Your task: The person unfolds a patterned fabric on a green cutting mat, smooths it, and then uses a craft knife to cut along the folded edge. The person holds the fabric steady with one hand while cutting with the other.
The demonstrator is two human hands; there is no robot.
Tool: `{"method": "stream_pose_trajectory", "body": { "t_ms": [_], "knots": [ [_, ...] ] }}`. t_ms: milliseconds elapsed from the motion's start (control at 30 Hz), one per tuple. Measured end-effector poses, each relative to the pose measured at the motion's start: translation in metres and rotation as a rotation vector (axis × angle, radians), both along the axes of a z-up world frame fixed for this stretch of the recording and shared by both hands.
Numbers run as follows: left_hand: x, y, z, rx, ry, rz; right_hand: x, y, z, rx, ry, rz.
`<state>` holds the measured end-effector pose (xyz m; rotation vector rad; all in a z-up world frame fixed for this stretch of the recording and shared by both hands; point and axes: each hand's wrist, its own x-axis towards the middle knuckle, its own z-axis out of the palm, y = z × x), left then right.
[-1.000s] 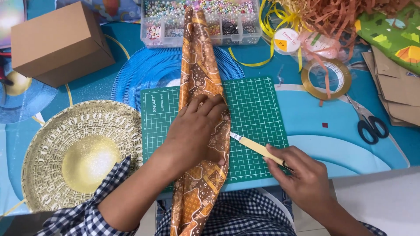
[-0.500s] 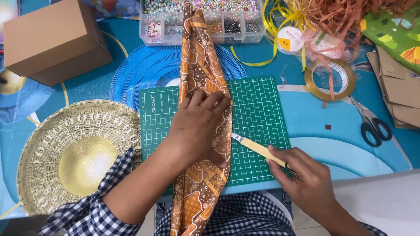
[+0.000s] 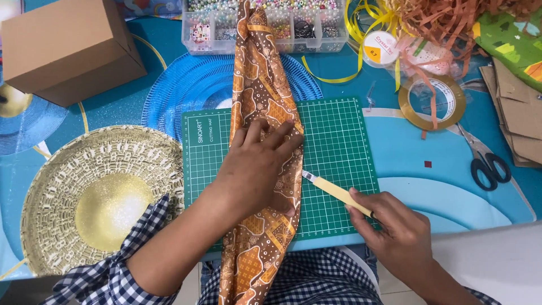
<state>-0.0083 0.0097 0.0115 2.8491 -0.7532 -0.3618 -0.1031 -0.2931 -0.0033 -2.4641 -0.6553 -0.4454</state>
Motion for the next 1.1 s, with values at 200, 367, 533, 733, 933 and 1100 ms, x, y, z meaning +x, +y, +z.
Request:
{"method": "stream_pose_trajectory", "body": {
  "t_ms": [200, 367, 533, 733, 933, 1100],
  "knots": [
    [0.001, -0.001, 0.003, 0.019, 0.031, 0.008, 0.006, 0.001, -0.003, 0.043, 0.012, 0.002],
    [0.004, -0.006, 0.009, 0.024, 0.038, 0.033, 0.009, 0.001, -0.002, 0.047, 0.036, -0.013],
    [0.008, -0.010, 0.016, 0.074, 0.136, 0.064, 0.016, 0.003, 0.001, 0.078, 0.031, 0.003],
    [0.012, -0.013, 0.018, 0.122, 0.152, 0.062, 0.022, 0.002, 0.001, 0.060, 0.015, 0.018],
    [0.011, -0.011, 0.012, 0.086, 0.106, 0.056, 0.028, 0.003, 0.002, 0.041, 0.001, 0.017],
    [0.011, -0.010, 0.010, 0.083, 0.098, 0.054, 0.031, 0.001, -0.001, 0.051, -0.008, 0.022]
  ]
}}
